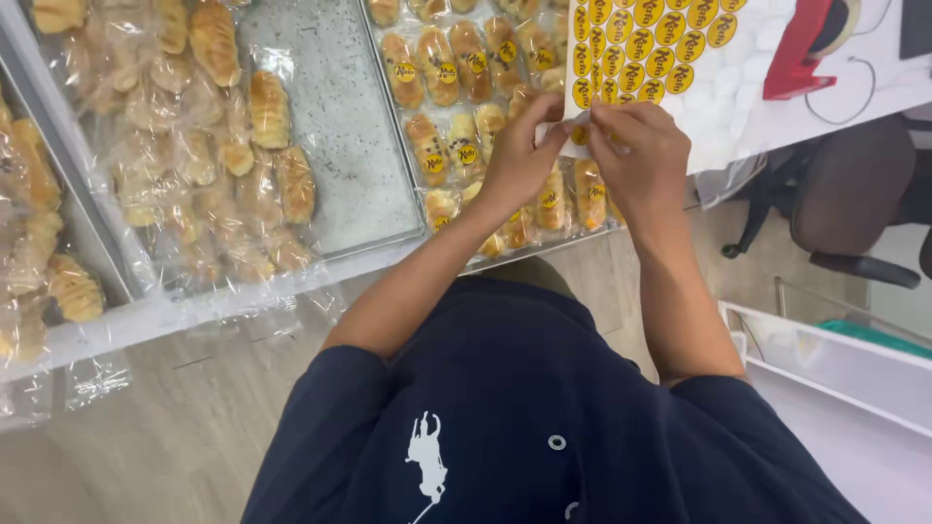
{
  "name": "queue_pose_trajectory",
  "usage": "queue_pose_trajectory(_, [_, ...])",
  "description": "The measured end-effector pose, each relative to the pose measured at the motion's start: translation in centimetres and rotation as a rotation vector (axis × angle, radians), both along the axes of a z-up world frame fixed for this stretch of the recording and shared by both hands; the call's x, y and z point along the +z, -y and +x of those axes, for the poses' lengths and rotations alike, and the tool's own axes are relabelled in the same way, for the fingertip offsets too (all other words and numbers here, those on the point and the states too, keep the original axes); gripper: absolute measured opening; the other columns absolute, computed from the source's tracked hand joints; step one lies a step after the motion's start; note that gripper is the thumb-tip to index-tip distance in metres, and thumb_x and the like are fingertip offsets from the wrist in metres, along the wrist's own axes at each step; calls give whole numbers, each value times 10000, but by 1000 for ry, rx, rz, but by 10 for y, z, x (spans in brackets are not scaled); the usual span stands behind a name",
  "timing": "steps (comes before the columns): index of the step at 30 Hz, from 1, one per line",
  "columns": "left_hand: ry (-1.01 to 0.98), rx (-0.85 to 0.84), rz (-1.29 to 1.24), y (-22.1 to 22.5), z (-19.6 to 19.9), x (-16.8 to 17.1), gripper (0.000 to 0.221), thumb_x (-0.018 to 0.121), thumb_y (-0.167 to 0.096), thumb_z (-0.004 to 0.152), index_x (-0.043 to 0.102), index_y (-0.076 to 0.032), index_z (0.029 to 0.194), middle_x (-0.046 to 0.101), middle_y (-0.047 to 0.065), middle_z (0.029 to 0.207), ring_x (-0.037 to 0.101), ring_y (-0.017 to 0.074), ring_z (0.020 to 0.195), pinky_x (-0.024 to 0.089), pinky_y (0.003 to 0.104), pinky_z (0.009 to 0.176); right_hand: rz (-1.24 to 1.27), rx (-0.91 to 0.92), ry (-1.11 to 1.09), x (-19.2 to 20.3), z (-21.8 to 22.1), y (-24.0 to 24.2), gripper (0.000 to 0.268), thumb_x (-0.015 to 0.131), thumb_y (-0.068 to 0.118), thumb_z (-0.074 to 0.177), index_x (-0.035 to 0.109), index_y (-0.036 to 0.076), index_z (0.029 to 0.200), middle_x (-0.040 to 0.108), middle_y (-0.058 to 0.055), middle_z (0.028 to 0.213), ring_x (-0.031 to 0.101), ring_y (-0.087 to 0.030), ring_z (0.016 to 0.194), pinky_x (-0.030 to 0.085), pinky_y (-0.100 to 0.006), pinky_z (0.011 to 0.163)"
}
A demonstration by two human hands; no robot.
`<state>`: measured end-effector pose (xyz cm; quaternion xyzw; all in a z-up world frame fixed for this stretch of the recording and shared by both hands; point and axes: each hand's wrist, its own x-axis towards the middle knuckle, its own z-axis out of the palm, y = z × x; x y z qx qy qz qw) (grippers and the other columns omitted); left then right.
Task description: The person labels small plastic-wrapped bread rolls by hand. They take circular yellow stickers from a large sheet and apply one to the center of each individually wrapped roll on a metal tray, repeating the process for many rolls.
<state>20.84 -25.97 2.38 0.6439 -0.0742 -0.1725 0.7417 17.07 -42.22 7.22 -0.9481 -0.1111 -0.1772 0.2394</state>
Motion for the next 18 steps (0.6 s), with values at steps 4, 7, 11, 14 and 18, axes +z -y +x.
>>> queue_pose_trajectory(4, [-20, -6, -6, 4, -4, -6, 289, 627, -269, 1025, 659, -201, 1304, 737, -18, 1321, 672, 218, 1304, 538, 397, 1065, -100, -44, 71, -13, -2, 12, 217, 824, -59, 941, 847, 47, 1128, 750, -86, 985, 695, -233, 882, 558, -343, 792])
queue_pose_trajectory(7, [-2, 25, -74, 9, -8, -12, 237, 656, -233, 1017, 658, -177, 1247, 730, 0, 1244, 679, 181, 1206, 546, 322, 992, -40, 13, -38, 9, -8, -4, 281, 810, -60, 960, 776, -34, 1238, 711, -160, 1067, 685, -278, 960, 554, -374, 830])
queue_pose_trajectory(11, [-47, 2, 52, 19, -9, -11, 198, 634, -219, 1005, 603, -187, 1198, 713, 35, 1169, 694, 226, 1191, 559, 392, 1012, -60, 64, 25, -2, -14, 10, 244, 813, -109, 953, 804, -43, 1188, 734, -145, 967, 657, -256, 847, 534, -360, 742])
queue_pose_trajectory(14, [4, -29, -18, 34, -14, -25, 175, 590, -186, 1037, 584, -147, 1208, 700, 88, 1241, 677, 285, 1206, 567, 443, 1023, -125, 47, 25, -8, -17, 29, 186, 836, -76, 990, 872, -16, 1163, 635, -108, 844, 571, -214, 712, 433, -333, 606])
queue_pose_trajectory(18, [66, -23, -31, 57, -14, -32, 245, 556, -189, 1057, 582, -174, 1301, 688, 77, 1393, 662, 287, 1327, 538, 423, 1084, -81, 120, -21, 3, -13, 47, 169, 811, -118, 989, 828, -76, 1152, 710, -159, 936, 665, -242, 815, 552, -333, 758])
